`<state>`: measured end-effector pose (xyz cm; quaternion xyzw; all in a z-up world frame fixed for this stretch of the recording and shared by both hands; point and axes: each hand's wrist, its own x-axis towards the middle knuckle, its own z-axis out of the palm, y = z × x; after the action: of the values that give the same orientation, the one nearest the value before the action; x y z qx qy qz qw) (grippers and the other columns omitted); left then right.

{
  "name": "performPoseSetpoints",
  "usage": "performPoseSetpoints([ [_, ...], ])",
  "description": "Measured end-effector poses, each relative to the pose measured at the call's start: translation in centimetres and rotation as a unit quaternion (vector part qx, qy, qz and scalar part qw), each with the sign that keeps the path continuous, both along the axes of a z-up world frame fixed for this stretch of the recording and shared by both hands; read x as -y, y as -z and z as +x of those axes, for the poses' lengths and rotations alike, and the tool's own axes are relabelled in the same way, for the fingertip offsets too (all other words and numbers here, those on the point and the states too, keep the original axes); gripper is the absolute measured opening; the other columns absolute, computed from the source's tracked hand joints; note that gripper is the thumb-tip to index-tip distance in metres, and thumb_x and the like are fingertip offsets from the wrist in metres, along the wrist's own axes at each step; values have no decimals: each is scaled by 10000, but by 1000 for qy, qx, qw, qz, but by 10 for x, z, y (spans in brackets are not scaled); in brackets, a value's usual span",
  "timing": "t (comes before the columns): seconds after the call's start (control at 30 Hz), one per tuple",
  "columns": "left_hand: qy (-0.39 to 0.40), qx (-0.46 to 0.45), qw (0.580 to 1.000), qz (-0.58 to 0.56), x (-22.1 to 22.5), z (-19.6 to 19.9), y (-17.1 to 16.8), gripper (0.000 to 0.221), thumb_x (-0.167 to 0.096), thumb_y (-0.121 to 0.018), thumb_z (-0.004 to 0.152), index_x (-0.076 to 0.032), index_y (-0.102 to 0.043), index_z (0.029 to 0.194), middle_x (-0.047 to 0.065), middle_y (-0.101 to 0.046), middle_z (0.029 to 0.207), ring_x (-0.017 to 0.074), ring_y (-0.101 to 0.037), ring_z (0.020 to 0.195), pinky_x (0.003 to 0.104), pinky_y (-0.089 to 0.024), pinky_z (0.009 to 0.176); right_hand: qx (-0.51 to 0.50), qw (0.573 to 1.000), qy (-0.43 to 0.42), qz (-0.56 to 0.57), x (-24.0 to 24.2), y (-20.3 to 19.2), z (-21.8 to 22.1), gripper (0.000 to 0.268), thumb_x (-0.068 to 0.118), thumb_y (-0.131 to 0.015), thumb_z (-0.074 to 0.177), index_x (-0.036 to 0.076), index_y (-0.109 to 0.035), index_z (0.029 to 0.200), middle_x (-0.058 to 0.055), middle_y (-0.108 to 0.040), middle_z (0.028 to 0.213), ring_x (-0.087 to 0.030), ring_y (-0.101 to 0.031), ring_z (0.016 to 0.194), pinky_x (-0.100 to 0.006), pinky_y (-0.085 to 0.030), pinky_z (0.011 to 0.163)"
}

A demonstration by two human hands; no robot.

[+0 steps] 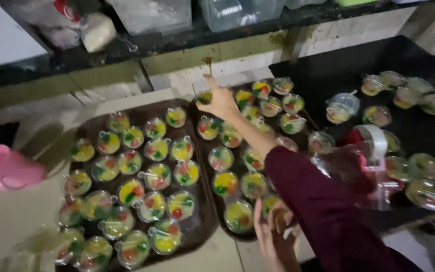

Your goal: The person organizes and packages small plastic containers of multi-colored pudding on trays, using a tape dispenser to seal bags containing multiple pudding cups.

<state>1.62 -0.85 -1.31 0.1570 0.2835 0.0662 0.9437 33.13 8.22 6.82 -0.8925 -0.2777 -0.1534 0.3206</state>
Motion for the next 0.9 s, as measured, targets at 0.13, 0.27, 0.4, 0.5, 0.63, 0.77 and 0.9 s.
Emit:
performPoseSetpoints([
  [0.13, -76, -36, 996, -40, -7, 9, 19, 677, -255, -528, 751, -72, -513, 1403, 305, -646, 1177, 422, -598, 925, 554, -486, 733, -80, 996, -6, -25, -18, 23, 29, 873, 298, -774, 812, 132, -249, 1490, -47, -447, 502, -176, -412, 415, -299, -289, 371],
  [0.27, -75, 20, 997, 25, -13, 12, 12, 687, -284, -580, 750, -68, -478, 1394, 270, -678, 1095, 374, -656, 884, 521, -564, 705, -144, 981, -27, -129, -19, 30, 32, 834, 470, -509, 929, 169, -38, 1548, -57, -189, 1080, -236, -187, 949, -403, -247, 745],
  [0.4, -39, -2, 999, 8, -11, 3, 12, 648, -309, -542, 774, 7, -545, 1339, 286, -681, 1043, 401, -676, 861, 488, -554, 674, -102, 972, -48, -206, -7, 35, 24, 707, 563, -55, 961, 160, 31, 1535, -88, 30, 1622, -258, -15, 1486, -530, -365, 1098],
  [0.5, -31, 36, 999, 6, -7, 6, 43, 691, -315, -574, 756, -11, -491, 1371, 283, -671, 1053, 385, -675, 863, 467, -573, 652, -155, 931, -42, -327, -6, 26, -8, 742, 592, -55, 930, 171, -67, 1541, -8, 99, 1613, -169, 101, 1474, -519, -136, 1196],
  [0.63, -36, 88, 994, 45, -6, 3, 39, 664, -337, -561, 798, 14, -470, 1355, 287, -674, 1036, 368, -684, 857, 434, -570, 638, -155, 932, -43, -324, -9, 30, -5, 787, 635, -55, 897, 200, -49, 1553, -5, 85, 1622, -151, 75, 1485, -425, -301, 1139],
  [0.77, -65, 51, 995, 53, -4, 1, 20, 616, -305, -567, 798, 16, -520, 1321, 276, -680, 985, 361, -659, 813, 434, -543, 646, -193, 929, -53, -312, -9, 6, -16, 725, 581, -58, 939, 182, -12, 1542, -47, 102, 1617, -192, 100, 1478, -447, 14, 1213],
  [0.9, -104, 274, 950, 104, 1, 11, 99, 594, -297, -578, 893, 23, -406, 1363, 229, -666, 1063, 310, -684, 807, 433, -609, 613, -132, 972, -71, -183, 3, -15, -38, 618, 520, -122, 971, 257, -216, 1522, 1, -68, 1623, -219, -62, 1479, -603, -172, 1149],
])
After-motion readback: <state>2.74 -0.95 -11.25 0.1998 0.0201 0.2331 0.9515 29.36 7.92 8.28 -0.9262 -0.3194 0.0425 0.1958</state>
